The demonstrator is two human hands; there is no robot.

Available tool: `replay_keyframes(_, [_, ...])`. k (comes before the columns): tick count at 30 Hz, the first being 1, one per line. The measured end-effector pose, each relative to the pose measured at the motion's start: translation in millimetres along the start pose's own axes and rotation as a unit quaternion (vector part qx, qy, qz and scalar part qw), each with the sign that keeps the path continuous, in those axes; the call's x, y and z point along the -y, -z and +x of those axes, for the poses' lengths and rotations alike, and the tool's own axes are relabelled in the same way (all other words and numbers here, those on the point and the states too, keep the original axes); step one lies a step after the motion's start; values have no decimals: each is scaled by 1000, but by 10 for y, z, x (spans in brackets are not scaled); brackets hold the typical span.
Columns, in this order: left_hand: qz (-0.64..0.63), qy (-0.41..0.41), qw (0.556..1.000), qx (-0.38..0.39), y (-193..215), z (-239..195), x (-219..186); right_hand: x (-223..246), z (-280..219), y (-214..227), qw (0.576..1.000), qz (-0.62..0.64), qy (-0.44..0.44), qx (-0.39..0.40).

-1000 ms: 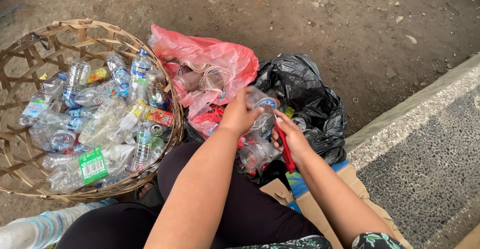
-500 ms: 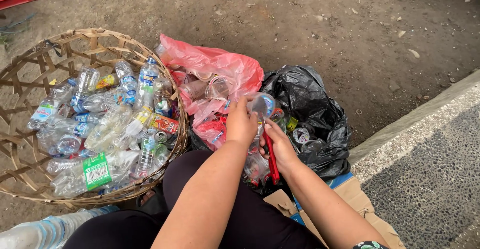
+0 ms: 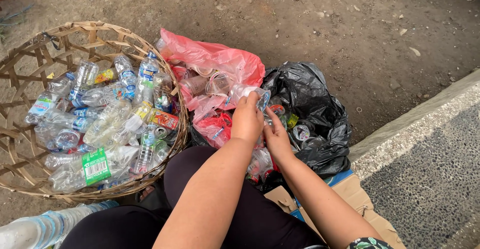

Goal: Sorting plastic bottles and cups into different bags while removing labels and rings with a cutter

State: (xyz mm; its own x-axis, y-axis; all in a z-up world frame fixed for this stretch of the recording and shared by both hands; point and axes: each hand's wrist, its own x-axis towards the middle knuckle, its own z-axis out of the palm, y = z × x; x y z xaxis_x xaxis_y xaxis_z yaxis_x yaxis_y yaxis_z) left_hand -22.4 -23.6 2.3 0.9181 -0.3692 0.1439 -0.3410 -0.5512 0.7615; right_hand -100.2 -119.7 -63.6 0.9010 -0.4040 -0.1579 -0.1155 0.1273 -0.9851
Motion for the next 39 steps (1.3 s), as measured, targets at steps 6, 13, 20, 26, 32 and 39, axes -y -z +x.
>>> replay_keyframes(6, [19, -5, 1000, 3, -23, 11, 8, -215, 81, -29, 999, -10, 41, -21])
replay_keyframes(13, [-9, 39, 999, -2, 30, 20, -4, -305, 114, -74, 996, -49, 68, -31])
replay_keyframes(20, [-53, 81, 995, -25, 18, 47, 66, -93, 47, -181, 999, 21, 30, -22])
replay_keyframes(26, [-5, 13, 1000, -2, 54, 9, -54, 243, 42, -193, 991, 121, -38, -45])
replay_keyframes(32, [12, 13, 1000, 22, 105, 14, -56, 168, 73, -196, 998, 55, -8, -36])
replay_keyframes(39, [8, 69, 997, 10, 99, 111, 99, -41, 142, 120, 995, -81, 58, 12])
